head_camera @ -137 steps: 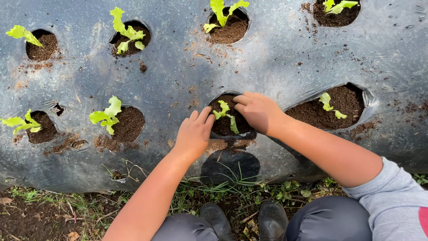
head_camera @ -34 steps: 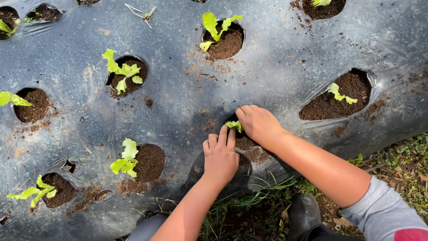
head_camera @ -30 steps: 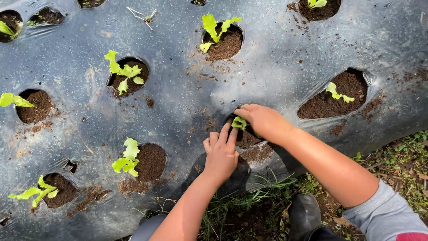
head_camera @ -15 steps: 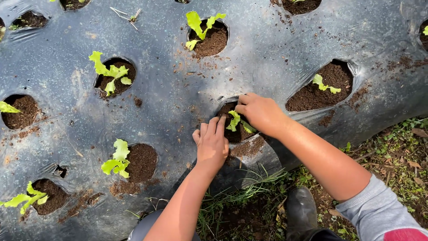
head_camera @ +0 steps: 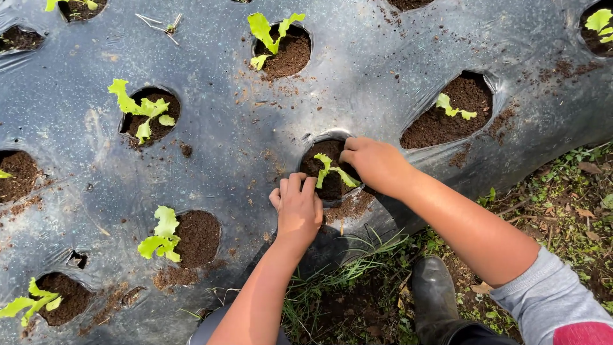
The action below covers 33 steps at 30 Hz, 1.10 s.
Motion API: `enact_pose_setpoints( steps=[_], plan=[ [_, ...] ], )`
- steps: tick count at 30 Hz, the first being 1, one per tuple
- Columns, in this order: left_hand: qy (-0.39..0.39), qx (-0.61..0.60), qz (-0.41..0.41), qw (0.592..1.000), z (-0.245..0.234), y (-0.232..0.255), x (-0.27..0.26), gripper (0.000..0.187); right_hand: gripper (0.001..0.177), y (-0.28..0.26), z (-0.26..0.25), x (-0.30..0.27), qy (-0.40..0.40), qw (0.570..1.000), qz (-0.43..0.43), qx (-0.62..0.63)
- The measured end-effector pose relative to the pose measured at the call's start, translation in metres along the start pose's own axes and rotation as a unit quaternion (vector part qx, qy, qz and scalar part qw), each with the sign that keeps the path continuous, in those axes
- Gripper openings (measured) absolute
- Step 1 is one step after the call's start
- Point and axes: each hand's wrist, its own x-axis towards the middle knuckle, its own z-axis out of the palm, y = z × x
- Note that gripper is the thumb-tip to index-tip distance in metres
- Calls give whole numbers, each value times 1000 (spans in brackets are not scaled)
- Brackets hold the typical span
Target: The person plants small green seedlings into holes cut into a black plastic ground cover. They use their hands to place the plants into the soil and press the earth around the base of each seedling to secure it.
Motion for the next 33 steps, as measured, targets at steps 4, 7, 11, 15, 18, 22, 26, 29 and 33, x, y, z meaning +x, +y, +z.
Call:
enact_pose_setpoints(
  steps=[4,7,11,15,18,22,26,29,33],
  plan=[
    [-9,7,10,1000,13,-7,-9,25,15,-3,-15,-10,-53,997,26,-41],
    [-13,-19,38,999,3,2,-11,22,11,-13,-30,-13,-102,993,21,58],
    [3,-66,55,996,2,7,-13,27,9,-22,-28,-16,-87,976,-19,197],
    [3,-28,122,992,0,10,-16,36,6,-17,-8,-20,-58,988,-48,138],
    [21,40,132,990,-12,12,-18,44,5,-10,-6,-16,-4,1000,-24,-13],
    [5,87,114,990,-14,4,-21,44,19,-6,-20,-17,-64,998,3,19],
    [-12,128,76,989,-15,0,-21,57,19,-3,-11,-3,-40,998,23,32],
    [-34,111,46,992,-15,1,-17,65,16,-3,5,11,-11,997,-9,78],
    [-79,64,27,994,-19,2,-12,69,17,-4,2,17,14,996,-1,92]
  ],
)
